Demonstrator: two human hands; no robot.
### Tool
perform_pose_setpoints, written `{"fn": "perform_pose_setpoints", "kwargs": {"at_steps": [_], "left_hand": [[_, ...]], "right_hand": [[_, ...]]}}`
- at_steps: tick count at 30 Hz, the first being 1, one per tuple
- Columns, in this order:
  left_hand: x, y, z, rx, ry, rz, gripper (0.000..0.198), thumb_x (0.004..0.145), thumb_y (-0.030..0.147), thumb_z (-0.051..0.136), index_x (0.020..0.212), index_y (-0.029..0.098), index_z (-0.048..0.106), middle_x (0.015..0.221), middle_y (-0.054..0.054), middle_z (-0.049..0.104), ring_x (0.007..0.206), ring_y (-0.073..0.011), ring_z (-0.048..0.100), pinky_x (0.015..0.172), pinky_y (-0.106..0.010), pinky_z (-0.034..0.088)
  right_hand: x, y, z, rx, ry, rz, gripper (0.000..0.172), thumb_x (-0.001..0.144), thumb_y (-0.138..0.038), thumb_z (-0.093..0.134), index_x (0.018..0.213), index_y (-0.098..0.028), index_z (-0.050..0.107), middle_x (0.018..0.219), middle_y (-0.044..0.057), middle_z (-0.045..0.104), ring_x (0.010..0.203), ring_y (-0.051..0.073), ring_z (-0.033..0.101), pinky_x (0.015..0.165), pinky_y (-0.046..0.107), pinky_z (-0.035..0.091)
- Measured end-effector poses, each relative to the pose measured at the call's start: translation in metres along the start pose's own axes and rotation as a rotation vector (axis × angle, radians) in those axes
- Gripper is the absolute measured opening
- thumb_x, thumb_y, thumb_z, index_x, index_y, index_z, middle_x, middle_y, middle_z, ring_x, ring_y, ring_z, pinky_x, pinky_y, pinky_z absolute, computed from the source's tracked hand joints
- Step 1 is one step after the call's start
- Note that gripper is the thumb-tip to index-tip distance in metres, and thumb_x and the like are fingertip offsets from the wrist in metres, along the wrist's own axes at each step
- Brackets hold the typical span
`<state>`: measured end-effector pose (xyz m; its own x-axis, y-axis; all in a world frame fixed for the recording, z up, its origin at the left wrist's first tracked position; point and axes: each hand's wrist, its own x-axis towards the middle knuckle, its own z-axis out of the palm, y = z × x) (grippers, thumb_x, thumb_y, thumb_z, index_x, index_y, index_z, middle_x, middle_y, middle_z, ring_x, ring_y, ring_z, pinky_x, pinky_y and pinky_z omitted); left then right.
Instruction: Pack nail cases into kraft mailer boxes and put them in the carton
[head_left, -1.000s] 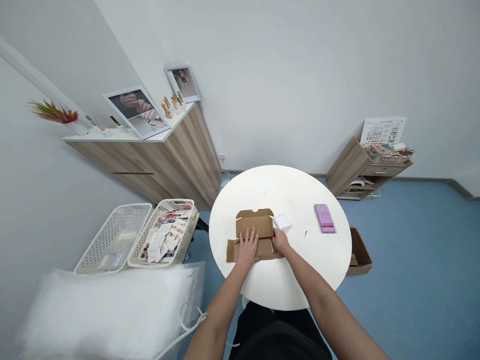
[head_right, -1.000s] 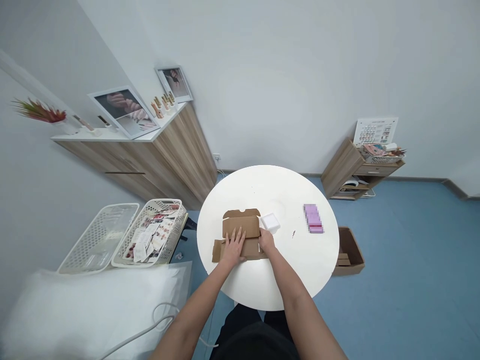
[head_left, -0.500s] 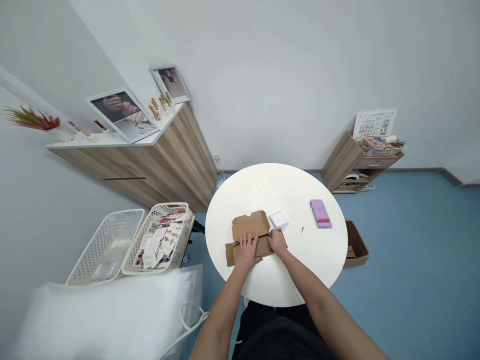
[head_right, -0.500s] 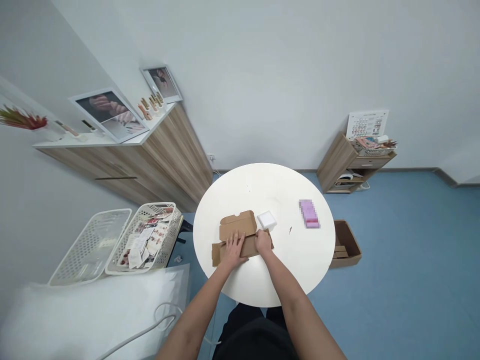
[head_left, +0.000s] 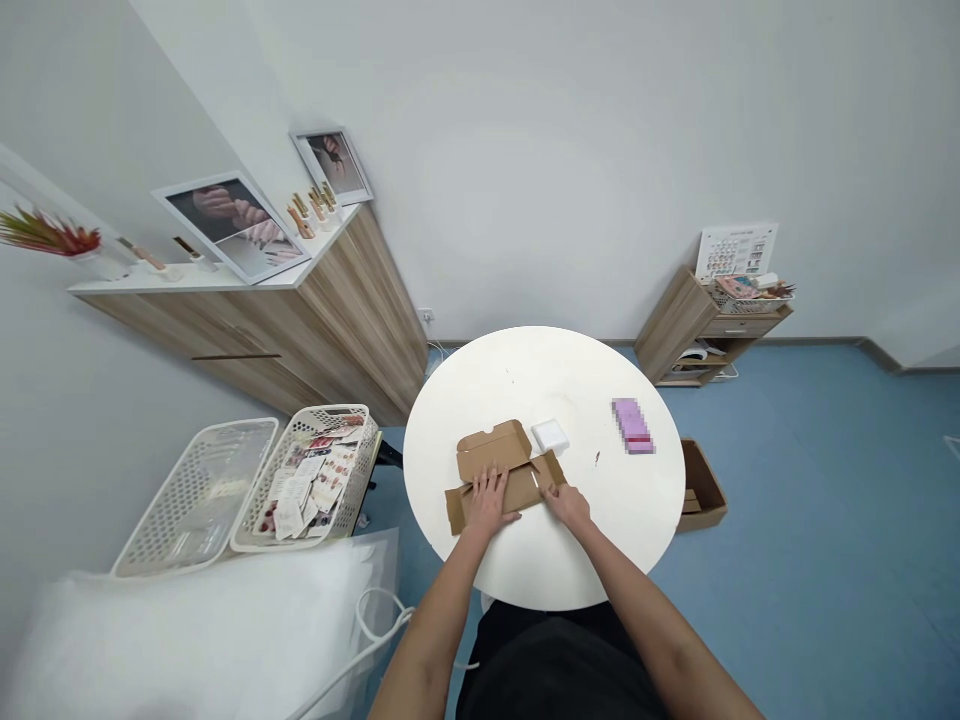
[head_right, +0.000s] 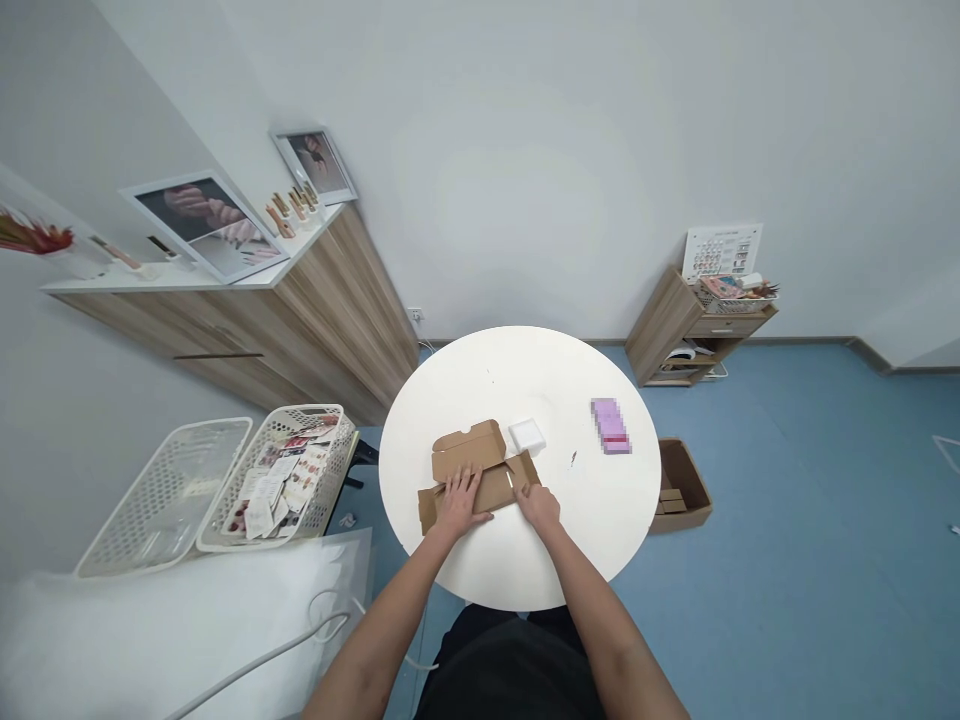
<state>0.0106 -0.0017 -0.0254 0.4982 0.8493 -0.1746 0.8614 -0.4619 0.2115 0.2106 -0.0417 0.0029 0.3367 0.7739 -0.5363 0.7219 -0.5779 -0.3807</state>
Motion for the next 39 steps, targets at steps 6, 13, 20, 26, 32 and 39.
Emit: {"fn": "perform_pose_setpoints", "kwargs": {"at_steps": [6,13,20,26,32,39], "left_hand": [[-0.002,0.001,-0.008,-0.034,-0.043,-0.012,0.110,0.067,0.055,0.075,0.153,0.018,0.017,0.160,-0.017,0.015,0.147,-0.0387,0.013,0.116,-0.056,0.017],[0.001,-0.014,-0.022,-0.150,-0.173,0.044,0.116,0.064,0.062,0.073,0.154,0.018,0.014,0.161,-0.016,0.012,0.148,-0.0366,0.009,0.118,-0.051,0.015],[0.004,-0.016,-0.019,-0.205,-0.131,0.024,0.101,0.075,0.061,0.064,0.153,0.017,0.016,0.160,-0.015,0.019,0.148,-0.0338,0.013,0.119,-0.050,0.015],[0.005,-0.018,-0.008,-0.210,-0.083,0.018,0.086,0.085,0.055,0.056,0.152,0.018,0.017,0.160,-0.015,0.020,0.148,-0.0322,0.014,0.119,-0.051,0.016],[0.006,-0.019,0.002,-0.197,-0.047,0.022,0.088,0.084,0.055,0.058,0.153,0.021,0.015,0.159,-0.015,0.021,0.147,-0.0330,0.016,0.118,-0.053,0.017],[0.006,-0.019,0.001,-0.185,-0.052,0.020,0.090,0.082,0.056,0.060,0.153,0.021,0.016,0.159,-0.014,0.023,0.147,-0.0328,0.016,0.118,-0.052,0.017]], "right_hand": [[0.004,-0.017,0.003,-0.166,-0.041,-0.060,0.024,0.091,-0.036,0.049,0.094,-0.021,0.068,0.097,0.011,0.071,0.088,0.023,0.068,0.063,0.029,0.046],[0.006,-0.033,-0.003,-0.371,-0.112,-0.157,0.026,0.089,-0.021,0.055,0.112,-0.018,0.066,0.107,0.013,0.070,0.100,0.025,0.067,0.081,0.033,0.049],[0.015,-0.048,-0.004,-0.493,-0.187,-0.195,0.043,0.086,-0.019,0.056,0.128,-0.026,0.058,0.116,0.012,0.068,0.110,0.028,0.064,0.086,0.036,0.050],[0.025,-0.052,-0.003,-0.517,-0.222,-0.206,0.048,0.083,-0.016,0.057,0.131,-0.024,0.054,0.123,0.012,0.065,0.113,0.029,0.062,0.084,0.038,0.049],[0.027,-0.035,-0.017,-0.325,0.002,-0.188,0.037,0.097,-0.037,0.033,0.114,-0.020,0.061,0.113,0.013,0.066,0.104,0.024,0.062,0.080,0.033,0.046],[0.043,0.001,-0.029,0.139,0.088,0.050,0.048,0.097,-0.031,0.018,0.102,-0.017,0.063,0.105,0.013,0.067,0.094,0.022,0.063,0.070,0.027,0.044]]}}
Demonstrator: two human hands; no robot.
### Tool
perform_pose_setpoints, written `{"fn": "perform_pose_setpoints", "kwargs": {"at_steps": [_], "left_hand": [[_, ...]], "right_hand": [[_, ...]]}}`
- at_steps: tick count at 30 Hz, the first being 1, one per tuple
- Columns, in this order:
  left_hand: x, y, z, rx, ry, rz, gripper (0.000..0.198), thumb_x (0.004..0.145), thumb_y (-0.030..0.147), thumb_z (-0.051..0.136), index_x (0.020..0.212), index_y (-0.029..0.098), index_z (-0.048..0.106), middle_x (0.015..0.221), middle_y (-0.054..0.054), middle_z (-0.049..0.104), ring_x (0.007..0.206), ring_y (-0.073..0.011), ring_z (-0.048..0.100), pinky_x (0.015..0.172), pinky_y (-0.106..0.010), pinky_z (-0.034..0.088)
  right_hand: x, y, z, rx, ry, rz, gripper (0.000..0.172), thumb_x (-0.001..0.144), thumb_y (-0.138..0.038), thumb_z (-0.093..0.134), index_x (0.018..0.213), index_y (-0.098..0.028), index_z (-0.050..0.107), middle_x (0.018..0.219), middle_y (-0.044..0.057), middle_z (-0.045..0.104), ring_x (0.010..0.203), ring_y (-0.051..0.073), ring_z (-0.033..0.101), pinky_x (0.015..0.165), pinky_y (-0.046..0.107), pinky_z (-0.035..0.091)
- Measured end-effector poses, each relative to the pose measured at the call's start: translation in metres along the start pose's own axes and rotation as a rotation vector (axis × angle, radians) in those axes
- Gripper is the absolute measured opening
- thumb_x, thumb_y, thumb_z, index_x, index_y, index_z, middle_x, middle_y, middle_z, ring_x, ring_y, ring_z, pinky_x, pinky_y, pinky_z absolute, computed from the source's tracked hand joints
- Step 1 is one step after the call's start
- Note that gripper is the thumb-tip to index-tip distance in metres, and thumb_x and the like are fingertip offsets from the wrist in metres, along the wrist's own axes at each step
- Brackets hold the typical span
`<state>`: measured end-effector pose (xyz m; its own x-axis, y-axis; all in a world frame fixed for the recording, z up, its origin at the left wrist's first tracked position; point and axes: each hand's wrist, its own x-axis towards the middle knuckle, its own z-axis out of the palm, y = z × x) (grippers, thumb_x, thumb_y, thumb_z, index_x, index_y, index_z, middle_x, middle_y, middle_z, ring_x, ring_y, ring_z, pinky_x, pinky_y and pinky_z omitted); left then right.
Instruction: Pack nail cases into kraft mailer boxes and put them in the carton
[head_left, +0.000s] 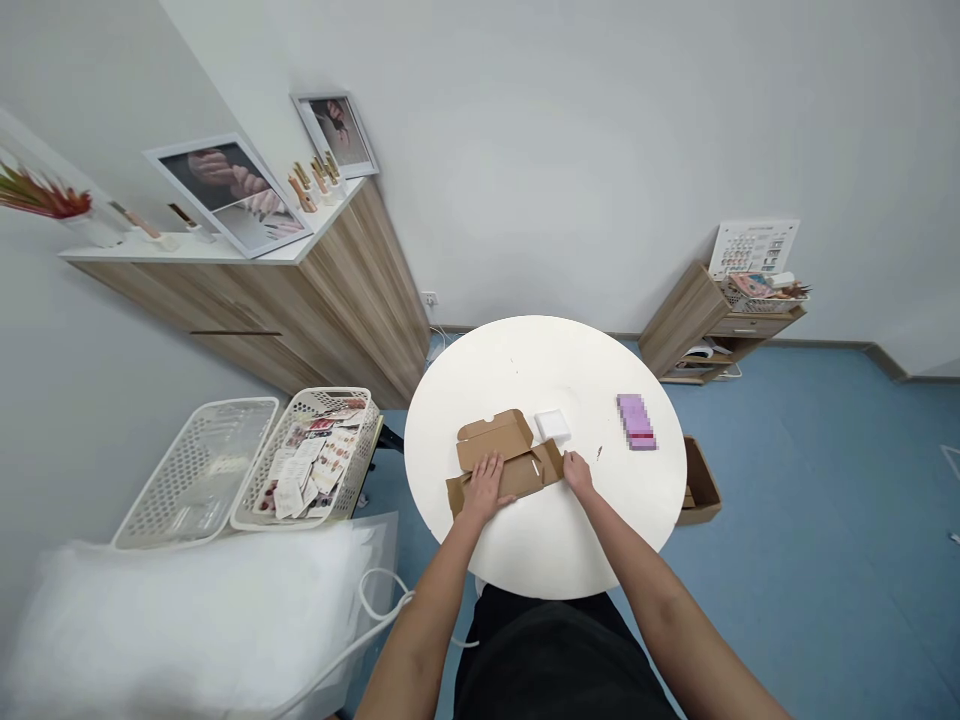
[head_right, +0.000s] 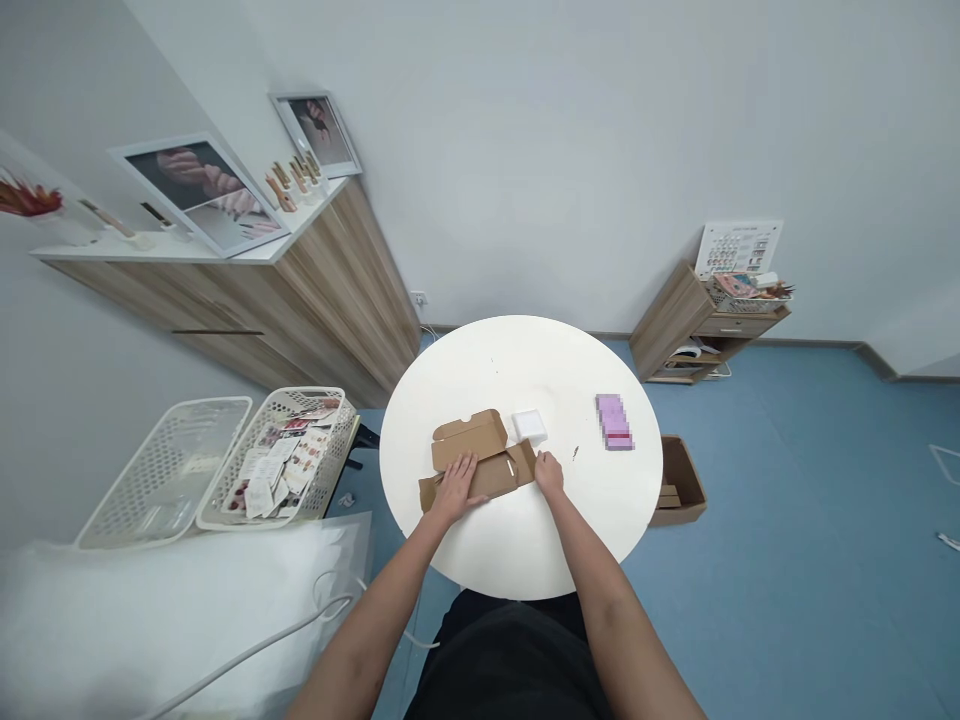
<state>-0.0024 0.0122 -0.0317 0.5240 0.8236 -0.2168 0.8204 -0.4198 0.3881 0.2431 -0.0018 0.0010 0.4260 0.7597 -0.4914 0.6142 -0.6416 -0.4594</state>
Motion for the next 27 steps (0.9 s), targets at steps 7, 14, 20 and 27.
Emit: {"fn": "perform_pose_setpoints", "kwargs": {"at_steps": [7,14,20,27], "left_hand": [[-0.001,0.006,-0.006,-0.020,-0.039,-0.031,0.097,0.078,0.057,0.063,0.153,0.019,0.014,0.160,-0.014,0.018,0.148,-0.0322,0.012,0.120,-0.052,0.014],[-0.002,0.011,-0.012,-0.048,-0.070,-0.049,0.110,0.070,0.061,0.069,0.153,0.017,0.012,0.161,-0.016,0.015,0.148,-0.0344,0.009,0.120,-0.052,0.011],[0.000,0.010,-0.010,-0.050,-0.050,-0.048,0.106,0.072,0.056,0.069,0.153,0.019,0.011,0.161,-0.015,0.015,0.148,-0.0329,0.009,0.120,-0.051,0.013],[0.003,0.004,-0.006,-0.053,-0.031,0.009,0.105,0.071,0.054,0.070,0.153,0.021,0.012,0.160,-0.015,0.018,0.148,-0.0337,0.013,0.119,-0.053,0.016]], "right_hand": [[-0.017,-0.020,0.027,0.026,-0.132,-0.159,0.050,0.096,-0.046,0.030,0.078,-0.018,0.068,0.084,0.006,0.071,0.078,0.017,0.065,0.060,0.023,0.040],[-0.025,-0.036,0.034,-0.211,-0.094,-0.141,0.034,0.082,-0.045,0.061,0.101,-0.015,0.064,0.107,0.012,0.067,0.092,0.021,0.064,0.065,0.025,0.042],[-0.019,-0.046,0.027,-0.408,-0.180,-0.116,0.031,0.087,-0.038,0.058,0.112,-0.019,0.057,0.110,0.011,0.067,0.100,0.023,0.065,0.072,0.028,0.046],[-0.025,-0.042,0.027,-0.493,-0.206,-0.155,0.028,0.095,-0.028,0.041,0.109,-0.019,0.062,0.113,0.013,0.068,0.107,0.026,0.064,0.081,0.035,0.047]]}}
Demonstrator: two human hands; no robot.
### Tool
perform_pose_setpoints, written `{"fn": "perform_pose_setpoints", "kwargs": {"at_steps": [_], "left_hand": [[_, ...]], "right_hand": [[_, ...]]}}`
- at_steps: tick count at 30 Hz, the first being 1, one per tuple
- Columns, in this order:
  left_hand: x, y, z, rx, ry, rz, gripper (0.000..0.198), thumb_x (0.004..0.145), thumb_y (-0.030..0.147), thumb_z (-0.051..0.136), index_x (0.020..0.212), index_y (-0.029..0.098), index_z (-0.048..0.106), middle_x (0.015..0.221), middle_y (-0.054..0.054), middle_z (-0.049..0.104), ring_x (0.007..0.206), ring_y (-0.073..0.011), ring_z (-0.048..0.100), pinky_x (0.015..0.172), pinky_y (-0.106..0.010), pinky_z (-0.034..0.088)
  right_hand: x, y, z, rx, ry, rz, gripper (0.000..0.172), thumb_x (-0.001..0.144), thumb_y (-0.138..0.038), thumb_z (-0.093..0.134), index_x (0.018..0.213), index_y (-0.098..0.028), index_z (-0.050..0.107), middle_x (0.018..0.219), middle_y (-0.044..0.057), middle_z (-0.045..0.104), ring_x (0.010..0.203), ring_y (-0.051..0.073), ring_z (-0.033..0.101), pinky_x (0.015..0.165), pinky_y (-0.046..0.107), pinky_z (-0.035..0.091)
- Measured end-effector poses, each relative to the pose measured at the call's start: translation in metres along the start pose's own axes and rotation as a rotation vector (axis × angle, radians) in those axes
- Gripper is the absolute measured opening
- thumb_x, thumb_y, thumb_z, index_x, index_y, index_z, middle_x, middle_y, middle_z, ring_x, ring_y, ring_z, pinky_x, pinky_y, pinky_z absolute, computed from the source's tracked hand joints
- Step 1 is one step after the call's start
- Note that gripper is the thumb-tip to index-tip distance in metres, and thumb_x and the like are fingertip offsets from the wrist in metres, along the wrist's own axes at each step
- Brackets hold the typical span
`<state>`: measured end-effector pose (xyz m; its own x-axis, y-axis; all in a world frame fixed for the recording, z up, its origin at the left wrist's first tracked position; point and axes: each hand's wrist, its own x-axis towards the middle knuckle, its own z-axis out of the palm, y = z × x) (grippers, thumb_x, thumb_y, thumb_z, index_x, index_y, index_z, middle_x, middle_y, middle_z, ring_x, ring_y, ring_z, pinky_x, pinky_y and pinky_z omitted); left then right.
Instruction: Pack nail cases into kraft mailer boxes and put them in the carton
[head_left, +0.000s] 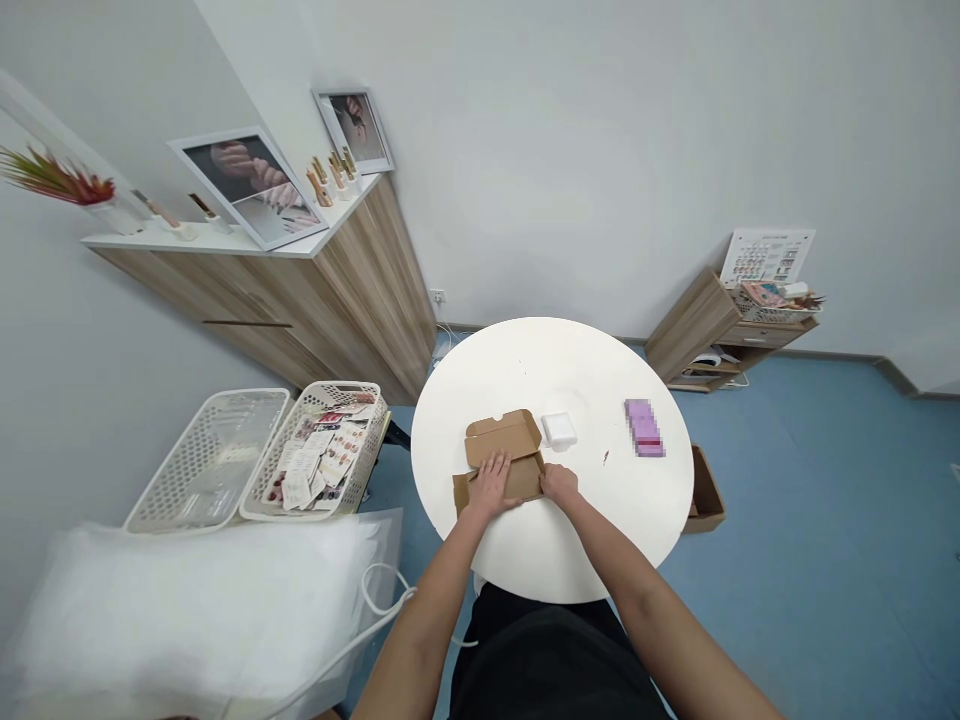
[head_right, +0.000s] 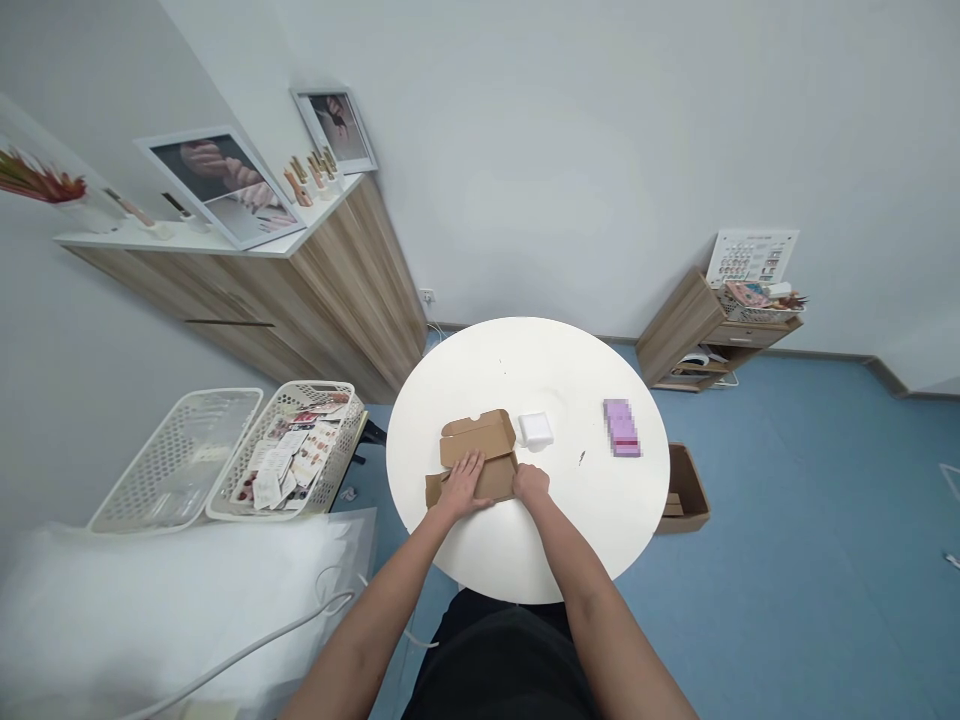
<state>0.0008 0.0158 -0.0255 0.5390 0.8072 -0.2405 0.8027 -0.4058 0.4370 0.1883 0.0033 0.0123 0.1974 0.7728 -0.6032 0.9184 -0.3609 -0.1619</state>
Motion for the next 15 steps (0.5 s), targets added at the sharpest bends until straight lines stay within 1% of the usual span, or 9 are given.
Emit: {"fn": "perform_pose_setpoints", "kwargs": {"at_steps": [4,5,7,9,10,11,12,13,15], "left_hand": [[-0.001,0.006,0.006,0.019,-0.009,0.059,0.103,0.072,0.054,0.069,0.152,0.018,0.015,0.160,-0.016,0.019,0.148,-0.0331,0.013,0.119,-0.051,0.014],[-0.001,0.008,0.007,0.024,-0.013,0.076,0.103,0.073,0.054,0.068,0.152,0.017,0.015,0.160,-0.016,0.019,0.148,-0.0331,0.012,0.120,-0.050,0.014],[0.001,0.011,0.008,0.028,-0.024,0.101,0.104,0.072,0.055,0.068,0.153,0.016,0.015,0.160,-0.016,0.019,0.148,-0.0333,0.012,0.120,-0.050,0.014],[0.004,0.011,0.007,0.027,-0.034,0.119,0.105,0.071,0.057,0.068,0.153,0.018,0.015,0.160,-0.016,0.018,0.148,-0.0336,0.012,0.119,-0.051,0.014],[0.005,0.011,0.006,0.026,-0.037,0.128,0.105,0.071,0.057,0.069,0.153,0.018,0.016,0.160,-0.016,0.018,0.148,-0.0337,0.012,0.119,-0.051,0.015],[0.006,0.010,0.005,0.025,-0.039,0.138,0.106,0.070,0.057,0.070,0.152,0.018,0.016,0.160,-0.016,0.018,0.148,-0.0338,0.012,0.119,-0.051,0.015],[0.007,0.009,0.004,0.024,-0.039,0.149,0.107,0.069,0.058,0.071,0.152,0.018,0.017,0.160,-0.016,0.019,0.148,-0.0338,0.012,0.119,-0.050,0.015],[0.007,0.007,0.004,0.021,-0.038,0.158,0.108,0.068,0.058,0.071,0.152,0.018,0.017,0.159,-0.016,0.020,0.148,-0.0337,0.012,0.119,-0.050,0.015],[0.007,0.005,0.003,0.006,-0.032,0.172,0.108,0.068,0.060,0.071,0.152,0.017,0.018,0.159,-0.017,0.021,0.148,-0.0331,0.014,0.119,-0.050,0.015]], "right_hand": [[-0.013,0.013,0.006,-0.007,0.001,0.007,0.032,0.096,-0.028,0.036,0.108,-0.017,0.063,0.112,0.015,0.067,0.105,0.027,0.064,0.083,0.037,0.047],[-0.017,0.018,0.006,-0.006,0.020,0.003,0.032,0.096,-0.032,0.036,0.110,-0.016,0.061,0.112,0.015,0.066,0.105,0.028,0.063,0.082,0.037,0.047],[-0.025,0.026,0.004,-0.012,0.124,-0.039,0.036,0.095,-0.040,0.040,0.116,-0.016,0.057,0.116,0.016,0.062,0.108,0.029,0.060,0.084,0.038,0.047],[-0.032,0.029,-0.001,-0.028,0.258,-0.166,0.039,0.093,-0.043,0.046,0.121,-0.015,0.052,0.122,0.017,0.057,0.112,0.030,0.055,0.088,0.039,0.046],[-0.035,0.029,-0.004,-0.041,0.297,-0.260,0.041,0.092,-0.042,0.049,0.122,-0.016,0.051,0.125,0.017,0.055,0.115,0.030,0.052,0.091,0.039,0.045],[-0.036,0.028,-0.006,-0.057,0.303,-0.359,0.043,0.090,-0.041,0.053,0.125,-0.016,0.050,0.128,0.017,0.053,0.118,0.030,0.049,0.094,0.040,0.044],[-0.037,0.026,-0.008,-0.075,0.285,-0.451,0.049,0.087,-0.040,0.057,0.129,-0.017,0.048,0.133,0.016,0.051,0.122,0.031,0.046,0.097,0.041,0.043],[-0.036,0.023,-0.009,-0.094,0.252,-0.523,0.058,0.084,-0.041,0.062,0.134,-0.018,0.044,0.139,0.015,0.047,0.128,0.031,0.041,0.100,0.042,0.041],[-0.033,0.017,-0.008,-0.132,0.165,-0.571,0.083,0.075,-0.044,0.072,0.144,-0.019,0.035,0.151,0.014,0.036,0.138,0.033,0.029,0.104,0.045,0.040]]}}
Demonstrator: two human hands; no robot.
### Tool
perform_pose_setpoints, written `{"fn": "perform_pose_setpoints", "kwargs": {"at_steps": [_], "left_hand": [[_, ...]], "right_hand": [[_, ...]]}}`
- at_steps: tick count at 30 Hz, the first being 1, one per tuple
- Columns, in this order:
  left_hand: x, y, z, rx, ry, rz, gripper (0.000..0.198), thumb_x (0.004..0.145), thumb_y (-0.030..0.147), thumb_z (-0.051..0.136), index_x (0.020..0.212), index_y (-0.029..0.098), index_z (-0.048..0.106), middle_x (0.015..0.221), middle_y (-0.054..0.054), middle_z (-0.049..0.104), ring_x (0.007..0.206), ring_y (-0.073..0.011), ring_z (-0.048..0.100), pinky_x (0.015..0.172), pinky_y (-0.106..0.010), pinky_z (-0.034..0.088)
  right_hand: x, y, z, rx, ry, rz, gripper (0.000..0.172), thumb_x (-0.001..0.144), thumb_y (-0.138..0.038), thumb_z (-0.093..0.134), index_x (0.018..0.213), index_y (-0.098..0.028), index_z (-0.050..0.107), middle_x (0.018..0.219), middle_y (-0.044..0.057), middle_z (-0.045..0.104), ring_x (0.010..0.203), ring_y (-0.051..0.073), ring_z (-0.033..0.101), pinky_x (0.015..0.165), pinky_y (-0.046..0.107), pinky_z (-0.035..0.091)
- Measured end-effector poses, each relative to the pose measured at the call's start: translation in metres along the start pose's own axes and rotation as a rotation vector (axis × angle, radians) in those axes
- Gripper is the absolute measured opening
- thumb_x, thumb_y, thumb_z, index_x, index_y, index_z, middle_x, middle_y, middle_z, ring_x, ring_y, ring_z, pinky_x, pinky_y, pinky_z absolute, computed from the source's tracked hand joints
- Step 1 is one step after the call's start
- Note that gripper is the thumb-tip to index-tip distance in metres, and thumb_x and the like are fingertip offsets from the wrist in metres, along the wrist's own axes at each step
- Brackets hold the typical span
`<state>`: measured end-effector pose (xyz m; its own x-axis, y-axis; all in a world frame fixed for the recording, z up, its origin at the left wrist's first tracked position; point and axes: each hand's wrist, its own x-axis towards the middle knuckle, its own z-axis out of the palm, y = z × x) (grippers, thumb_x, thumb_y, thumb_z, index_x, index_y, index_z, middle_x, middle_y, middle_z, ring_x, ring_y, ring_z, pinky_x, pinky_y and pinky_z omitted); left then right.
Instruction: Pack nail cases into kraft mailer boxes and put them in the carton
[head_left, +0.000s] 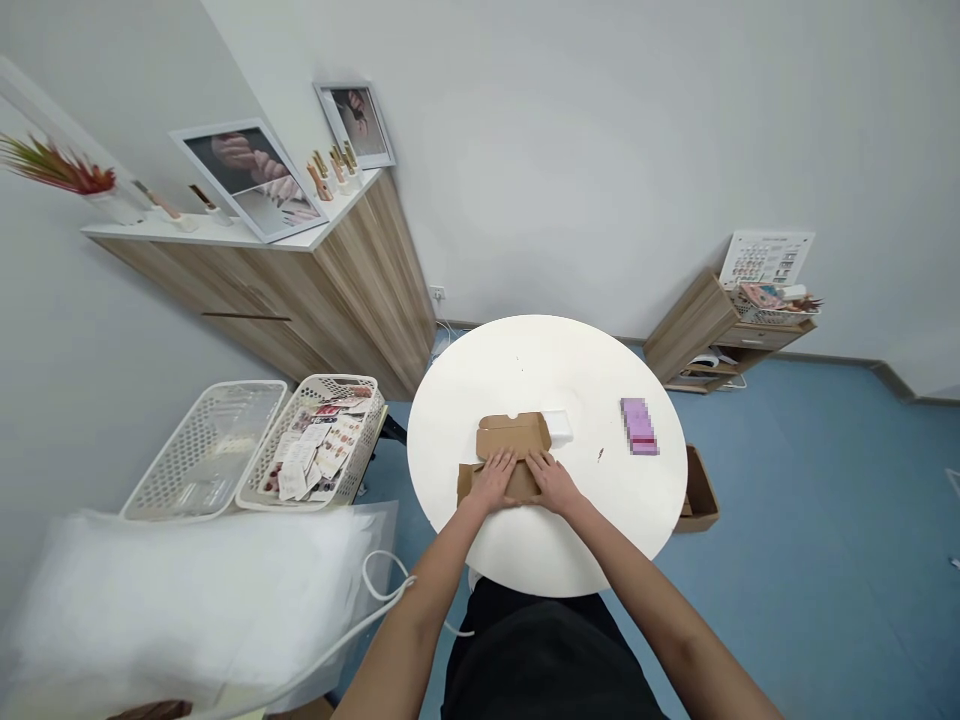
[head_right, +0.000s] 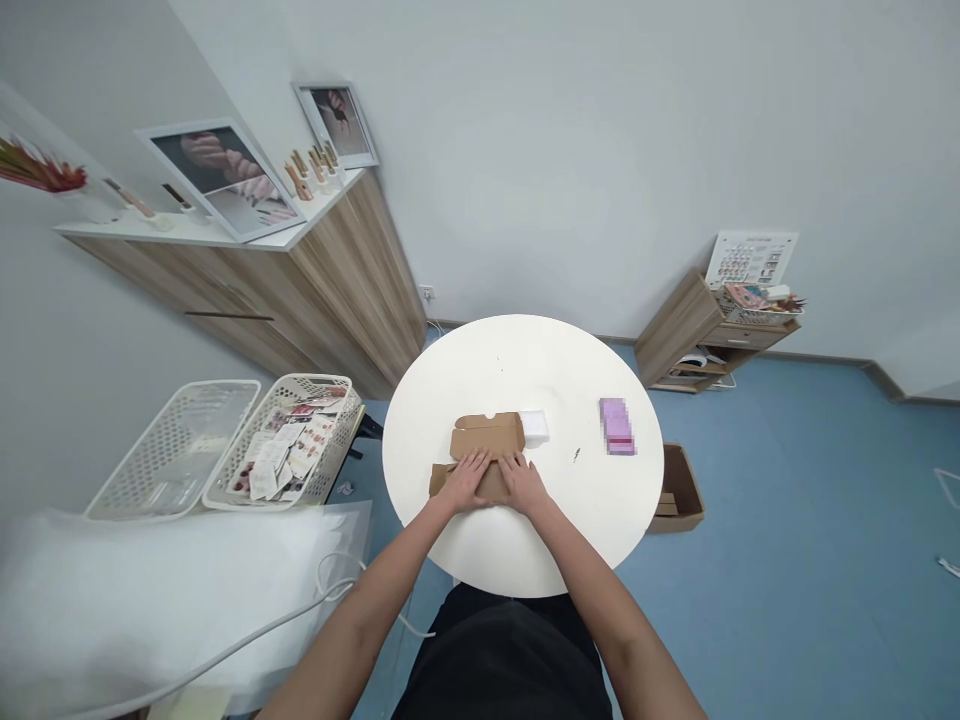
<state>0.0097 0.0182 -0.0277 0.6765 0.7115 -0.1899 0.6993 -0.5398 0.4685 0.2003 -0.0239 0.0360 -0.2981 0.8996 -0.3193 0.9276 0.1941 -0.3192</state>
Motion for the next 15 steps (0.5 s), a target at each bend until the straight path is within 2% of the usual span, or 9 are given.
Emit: {"fn": "perform_pose_setpoints", "kwargs": {"at_steps": [3,5,7,9,11,12,15], "left_hand": [[-0.003,0.000,0.000,-0.026,0.010,0.013,0.107,0.070,0.062,0.069,0.151,0.016,0.017,0.159,-0.018,0.021,0.147,-0.0322,0.016,0.119,-0.050,0.018],[-0.009,0.002,-0.001,-0.037,0.027,0.022,0.103,0.072,0.060,0.067,0.151,0.016,0.018,0.158,-0.017,0.023,0.147,-0.0317,0.018,0.118,-0.049,0.020],[-0.017,0.004,-0.004,-0.047,0.098,0.006,0.091,0.078,0.056,0.062,0.150,0.018,0.020,0.157,-0.014,0.028,0.146,-0.0304,0.022,0.118,-0.049,0.022],[-0.028,0.004,-0.010,-0.058,0.237,-0.103,0.071,0.087,0.046,0.053,0.148,0.021,0.026,0.153,-0.012,0.037,0.142,-0.0280,0.031,0.116,-0.047,0.026],[-0.039,0.001,-0.018,-0.060,0.373,-0.293,0.052,0.092,0.033,0.043,0.142,0.021,0.037,0.143,-0.011,0.048,0.134,-0.0268,0.041,0.110,-0.045,0.033],[-0.043,-0.001,-0.022,-0.057,0.403,-0.379,0.046,0.092,0.028,0.041,0.137,0.021,0.044,0.136,-0.012,0.053,0.129,-0.0269,0.046,0.106,-0.044,0.037],[-0.048,-0.006,-0.033,-0.070,0.319,-0.507,0.031,0.089,0.021,0.044,0.115,0.022,0.062,0.116,-0.010,0.064,0.117,-0.0282,0.052,0.098,-0.042,0.039]], "right_hand": [[0.009,-0.001,0.006,-0.003,-0.133,0.044,0.107,0.065,-0.043,0.081,0.152,-0.020,0.021,0.159,0.012,0.024,0.145,0.033,0.016,0.104,0.043,0.043],[0.013,0.000,0.009,-0.008,-0.169,0.068,0.110,0.065,-0.039,0.081,0.153,-0.020,0.019,0.160,0.010,0.021,0.146,0.032,0.013,0.104,0.040,0.044],[0.015,0.001,0.011,-0.015,-0.172,0.079,0.109,0.066,-0.035,0.081,0.154,-0.021,0.018,0.160,0.009,0.020,0.147,0.030,0.013,0.105,0.038,0.044],[0.016,0.002,0.011,-0.017,-0.180,0.091,0.110,0.066,-0.033,0.081,0.154,-0.022,0.016,0.161,0.009,0.019,0.147,0.030,0.013,0.103,0.038,0.046],[0.015,0.002,0.010,-0.018,-0.194,0.101,0.113,0.065,-0.031,0.081,0.155,-0.023,0.013,0.161,0.007,0.017,0.147,0.029,0.012,0.100,0.037,0.049],[0.015,0.001,0.009,-0.020,-0.199,0.107,0.113,0.065,-0.030,0.081,0.155,-0.024,0.012,0.161,0.007,0.017,0.147,0.029,0.012,0.099,0.037,0.050],[0.014,-0.002,0.006,-0.031,-0.201,0.119,0.112,0.066,-0.029,0.080,0.155,-0.025,0.012,0.162,0.007,0.016,0.147,0.028,0.012,0.096,0.037,0.051]]}}
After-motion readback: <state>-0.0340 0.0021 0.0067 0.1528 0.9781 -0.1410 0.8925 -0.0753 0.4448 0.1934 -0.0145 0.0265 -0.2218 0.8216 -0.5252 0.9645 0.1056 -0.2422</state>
